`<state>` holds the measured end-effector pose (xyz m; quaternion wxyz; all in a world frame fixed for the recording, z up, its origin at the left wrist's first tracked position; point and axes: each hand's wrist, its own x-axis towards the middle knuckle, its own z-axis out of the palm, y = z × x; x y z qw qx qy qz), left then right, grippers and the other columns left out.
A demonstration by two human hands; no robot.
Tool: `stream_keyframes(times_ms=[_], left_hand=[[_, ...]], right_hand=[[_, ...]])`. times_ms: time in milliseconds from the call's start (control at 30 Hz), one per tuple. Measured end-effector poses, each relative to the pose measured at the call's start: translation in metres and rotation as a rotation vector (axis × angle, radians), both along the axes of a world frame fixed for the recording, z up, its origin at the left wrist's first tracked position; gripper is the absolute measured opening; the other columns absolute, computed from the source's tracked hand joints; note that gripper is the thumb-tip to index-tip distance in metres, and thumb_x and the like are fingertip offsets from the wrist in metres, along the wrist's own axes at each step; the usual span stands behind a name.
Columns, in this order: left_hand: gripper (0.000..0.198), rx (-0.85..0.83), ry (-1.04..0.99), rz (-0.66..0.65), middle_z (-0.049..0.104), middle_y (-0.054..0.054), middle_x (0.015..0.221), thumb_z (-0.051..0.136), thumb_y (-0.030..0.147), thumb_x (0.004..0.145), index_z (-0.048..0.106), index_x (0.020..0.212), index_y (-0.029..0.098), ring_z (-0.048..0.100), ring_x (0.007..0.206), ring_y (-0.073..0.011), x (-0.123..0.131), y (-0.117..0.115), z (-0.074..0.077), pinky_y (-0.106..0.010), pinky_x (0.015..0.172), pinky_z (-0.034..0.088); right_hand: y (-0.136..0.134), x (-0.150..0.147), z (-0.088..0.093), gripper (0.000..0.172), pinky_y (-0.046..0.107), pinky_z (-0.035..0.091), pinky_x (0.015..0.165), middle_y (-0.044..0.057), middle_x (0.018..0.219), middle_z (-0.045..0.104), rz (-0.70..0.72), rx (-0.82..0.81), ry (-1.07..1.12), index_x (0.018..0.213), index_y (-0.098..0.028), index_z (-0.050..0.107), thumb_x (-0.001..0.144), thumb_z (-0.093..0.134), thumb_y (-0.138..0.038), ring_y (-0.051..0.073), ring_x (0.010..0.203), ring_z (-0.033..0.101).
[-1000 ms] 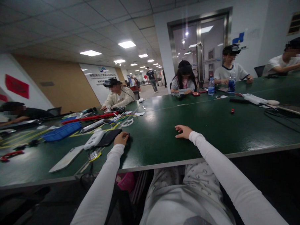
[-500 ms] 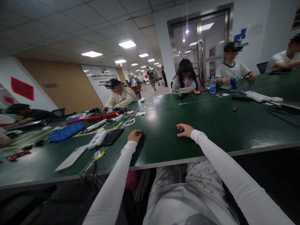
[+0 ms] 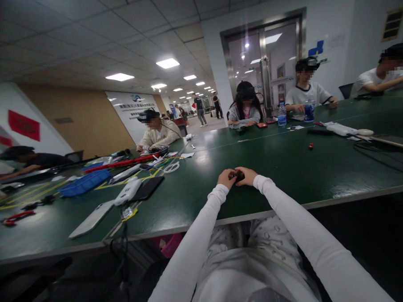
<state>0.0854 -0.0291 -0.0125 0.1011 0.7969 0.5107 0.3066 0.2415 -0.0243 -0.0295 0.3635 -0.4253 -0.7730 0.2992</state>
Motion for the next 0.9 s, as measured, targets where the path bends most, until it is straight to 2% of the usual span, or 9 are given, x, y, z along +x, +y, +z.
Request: stream_keyframes(times_ms=[167,300,533,667,767,833,900], left_hand=[[0.019,-0.008,-0.043,-0.001,0.055,-0.006,0.084,0.055,0.017,0.065,0.056,0.084,0.018,0.051,0.072,-0.0117,0.003,0.001,-0.004,-0.028,0.073,0.041],[0.018,-0.006,-0.164,-0.004,0.056,-0.003,0.079,0.056,0.015,0.062,0.056,0.079,0.017,0.050,0.068,-0.0093,0.001,0.002,-0.006,-0.026,0.070,0.042],[0.018,-0.127,-0.699,0.055,0.057,-0.001,0.068,0.062,0.016,0.055,0.056,0.072,0.014,0.051,0.063,-0.0079,-0.004,0.011,0.000,-0.024,0.065,0.042],[0.029,-0.244,-1.073,0.151,0.057,-0.002,0.074,0.063,0.024,0.055,0.054,0.081,0.015,0.054,0.063,-0.0086,-0.015,0.017,0.005,-0.020,0.053,0.041],[0.033,-0.261,-1.320,0.265,0.057,-0.002,0.078,0.060,0.026,0.059,0.049,0.089,0.017,0.056,0.064,-0.0083,-0.024,0.020,0.007,-0.018,0.052,0.040],[0.033,-0.257,-1.372,0.313,0.058,-0.003,0.078,0.057,0.026,0.063,0.045,0.092,0.018,0.057,0.065,-0.0085,-0.026,0.020,0.008,-0.019,0.054,0.040],[0.031,-0.237,-1.274,0.300,0.059,-0.003,0.076,0.054,0.025,0.066,0.043,0.093,0.017,0.058,0.065,-0.0093,-0.023,0.018,0.007,-0.021,0.057,0.042]], right_hand=[[-0.001,0.000,0.001,0.078,0.036,0.039,0.083,0.008,0.104,0.055,-0.012,0.015,0.005,0.115,-0.018,0.041,0.045,0.073,-0.030,0.020,0.090,0.053],[-0.002,-0.001,0.001,0.079,0.036,0.039,0.083,0.008,0.105,0.054,-0.028,0.034,-0.001,0.116,-0.018,0.040,0.045,0.073,-0.032,0.020,0.090,0.053],[-0.003,0.001,0.003,0.080,0.035,0.040,0.081,0.008,0.105,0.054,-0.025,0.005,0.000,0.115,-0.019,0.041,0.044,0.073,-0.031,0.019,0.087,0.055],[-0.001,0.001,0.001,0.081,0.036,0.040,0.082,0.009,0.110,0.051,-0.026,0.005,-0.002,0.117,-0.019,0.039,0.044,0.073,-0.034,0.020,0.089,0.054],[0.000,0.001,-0.001,0.081,0.036,0.040,0.082,0.009,0.110,0.051,-0.025,0.008,-0.009,0.117,-0.019,0.039,0.045,0.073,-0.036,0.020,0.090,0.053],[0.000,0.001,-0.001,0.081,0.036,0.040,0.082,0.009,0.111,0.051,-0.024,0.009,-0.016,0.117,-0.019,0.039,0.045,0.072,-0.036,0.020,0.091,0.053],[0.000,0.001,0.000,0.081,0.036,0.040,0.082,0.010,0.111,0.050,-0.024,0.010,-0.021,0.117,-0.019,0.038,0.045,0.072,-0.036,0.020,0.091,0.053]])
